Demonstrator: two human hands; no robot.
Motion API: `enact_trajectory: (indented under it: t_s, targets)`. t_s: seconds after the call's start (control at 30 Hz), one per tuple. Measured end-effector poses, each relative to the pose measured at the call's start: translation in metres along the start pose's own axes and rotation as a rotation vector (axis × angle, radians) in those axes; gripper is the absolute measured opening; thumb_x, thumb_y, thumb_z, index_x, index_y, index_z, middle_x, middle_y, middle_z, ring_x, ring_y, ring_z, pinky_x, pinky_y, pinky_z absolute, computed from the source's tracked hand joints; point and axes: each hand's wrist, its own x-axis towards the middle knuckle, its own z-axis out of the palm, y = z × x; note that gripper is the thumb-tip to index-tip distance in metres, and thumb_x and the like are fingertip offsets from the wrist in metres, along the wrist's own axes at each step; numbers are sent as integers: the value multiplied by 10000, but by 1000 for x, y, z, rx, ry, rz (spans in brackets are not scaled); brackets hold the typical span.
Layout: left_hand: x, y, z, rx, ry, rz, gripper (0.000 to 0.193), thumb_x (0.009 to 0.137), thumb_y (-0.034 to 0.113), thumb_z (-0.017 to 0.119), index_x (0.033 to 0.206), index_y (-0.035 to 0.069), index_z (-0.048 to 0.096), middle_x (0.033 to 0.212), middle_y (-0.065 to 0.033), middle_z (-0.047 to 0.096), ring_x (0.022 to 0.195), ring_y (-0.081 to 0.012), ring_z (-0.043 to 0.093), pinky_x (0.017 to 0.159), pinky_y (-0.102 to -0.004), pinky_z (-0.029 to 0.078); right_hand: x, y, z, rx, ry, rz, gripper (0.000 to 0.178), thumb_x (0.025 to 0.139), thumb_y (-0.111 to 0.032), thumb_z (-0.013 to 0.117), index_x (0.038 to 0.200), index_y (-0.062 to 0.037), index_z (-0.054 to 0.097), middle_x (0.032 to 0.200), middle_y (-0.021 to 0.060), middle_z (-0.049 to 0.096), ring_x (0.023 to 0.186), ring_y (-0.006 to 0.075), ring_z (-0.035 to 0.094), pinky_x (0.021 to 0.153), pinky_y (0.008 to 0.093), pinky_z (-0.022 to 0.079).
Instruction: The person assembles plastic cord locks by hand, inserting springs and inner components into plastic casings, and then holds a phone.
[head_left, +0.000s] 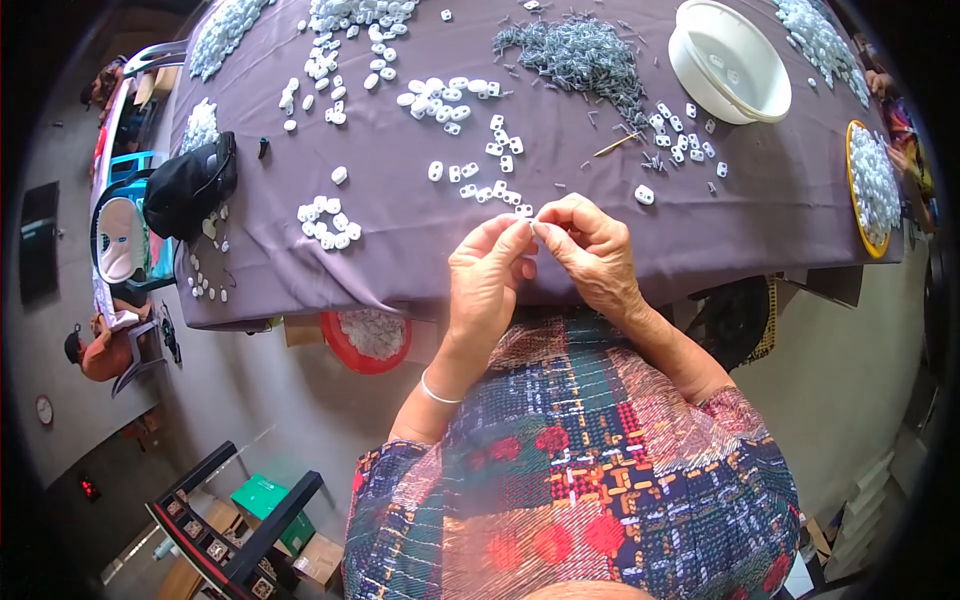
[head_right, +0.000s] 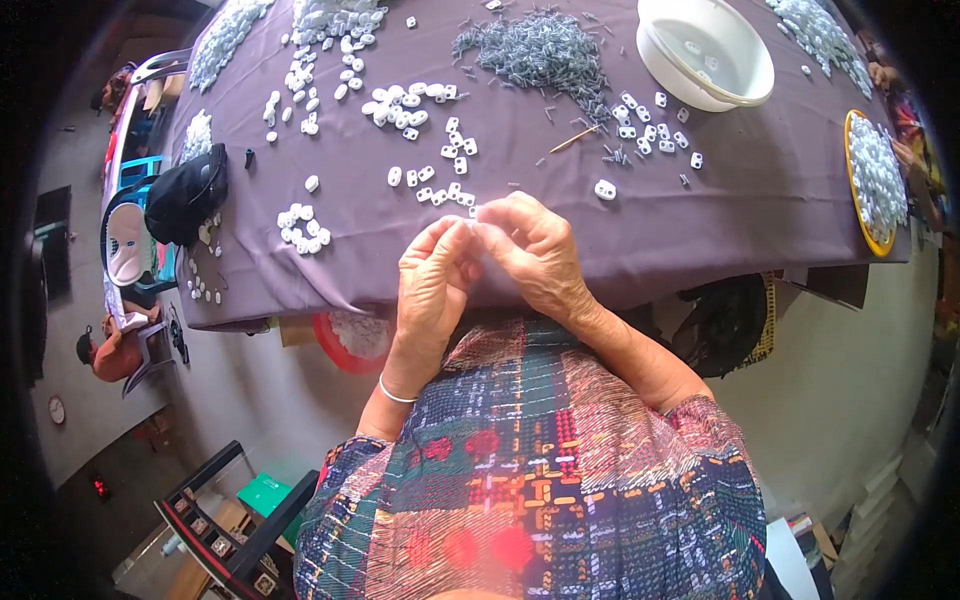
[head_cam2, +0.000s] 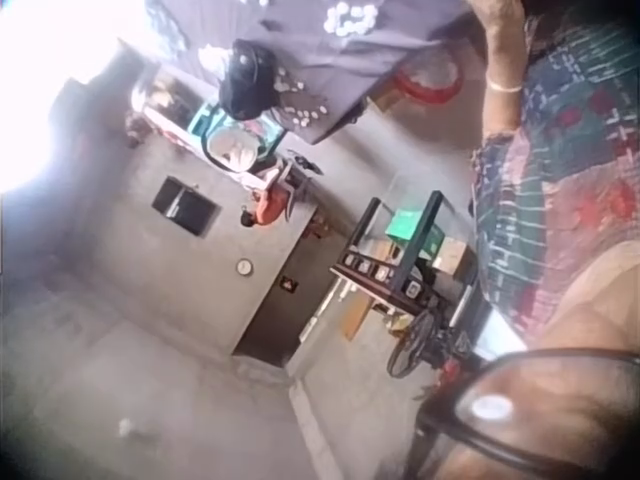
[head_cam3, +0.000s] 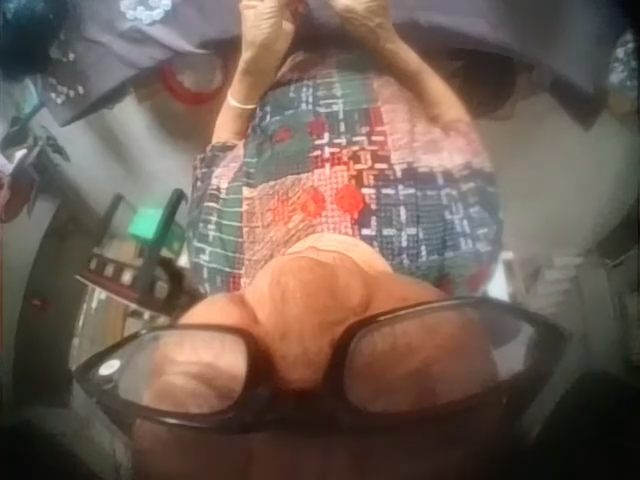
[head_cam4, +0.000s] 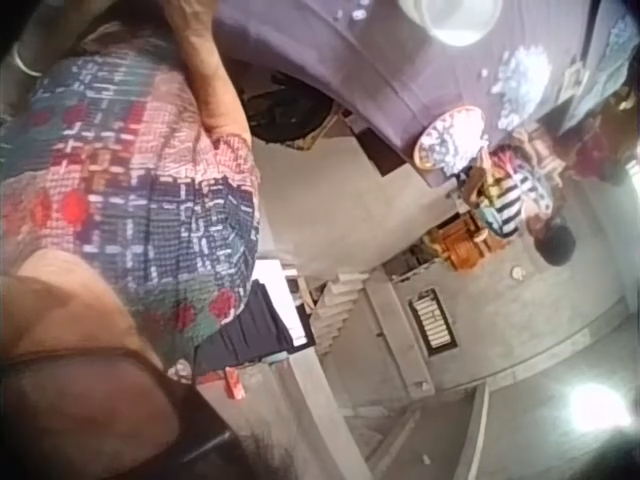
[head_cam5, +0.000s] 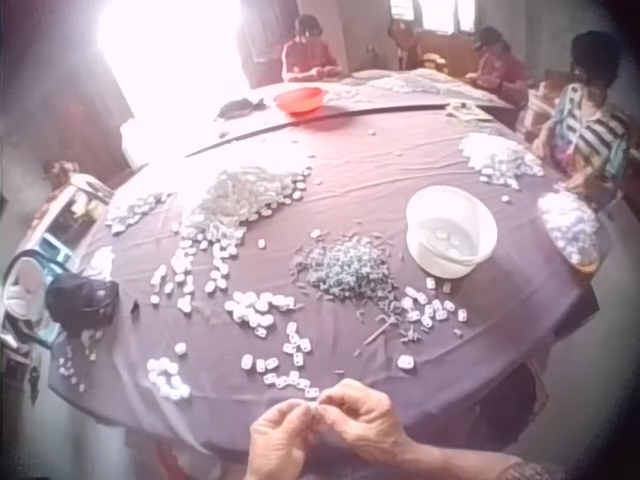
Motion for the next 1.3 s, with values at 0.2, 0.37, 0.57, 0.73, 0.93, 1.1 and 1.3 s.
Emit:
enact_trajectory:
  t_s: [0.2, 0.37, 0.57, 0.73, 0.93, 1.1, 1.3]
  targets:
    - [-6, 1, 5, 159, 4, 120, 117, 849, 83, 610, 939, 9, 613, 830, -45, 633, 733, -113, 589, 579, -237, 459, -3, -9, 3, 166, -8, 159, 74, 865, -45, 581, 927, -4, 579, 804, -22, 573, 710, 29, 527, 618, 167, 424]
    - [-3, 1, 20, 107, -2, 110, 116, 855, 76, 600, 941, -1, 611, 843, -54, 635, 735, -123, 601, 595, -244, 470, -8, -10, 12, 237, 132, 88, 71, 886, -69, 562, 932, -15, 565, 795, -34, 560, 719, 24, 529, 635, 161, 434]
    - [9, 6, 31, 365, 4, 178, 102, 836, 30, 610, 935, 4, 617, 838, -34, 625, 726, -111, 590, 617, -229, 468, 3, -14, -16, 82, 277, 1, 91, 896, -91, 551, 942, -15, 567, 757, -12, 570, 663, 38, 530, 569, 162, 421]
    - [31, 6, 7, 1133, 81, 661, 120, 753, 2, 677, 863, 40, 648, 834, -12, 612, 695, -93, 554, 592, -215, 444, 8, -18, -48, 87, 251, 198, 101, 875, -112, 585, 919, -22, 590, 742, 5, 604, 632, 45, 541, 527, 172, 426]
    - [43, -1, 28, 1678, -143, 920, 175, 649, 95, 727, 811, 107, 661, 824, -42, 584, 788, -223, 525, 700, -322, 441, 5, -5, -49, -21, 154, 173, 105, 873, -95, 574, 939, -16, 597, 751, 8, 610, 640, 41, 548, 514, 168, 432]
    - [51, -4, 25, 1733, -200, 889, 164, 660, 83, 718, 813, 92, 658, 820, -41, 589, 776, -211, 533, 687, -314, 443, 6, -5, -51, 58, 139, 336, 109, 875, -100, 573, 936, -15, 605, 752, 14, 613, 634, 51, 560, 501, 167, 435]
    - [33, -3, 20, 750, -67, 221, 82, 789, 6, 659, 865, 9, 630, 795, -45, 642, 654, -105, 602, 565, -182, 453, 7, -10, -55, 124, 121, 378, 115, 873, -107, 579, 934, -15, 611, 754, 18, 622, 639, 57, 572, 515, 167, 439]
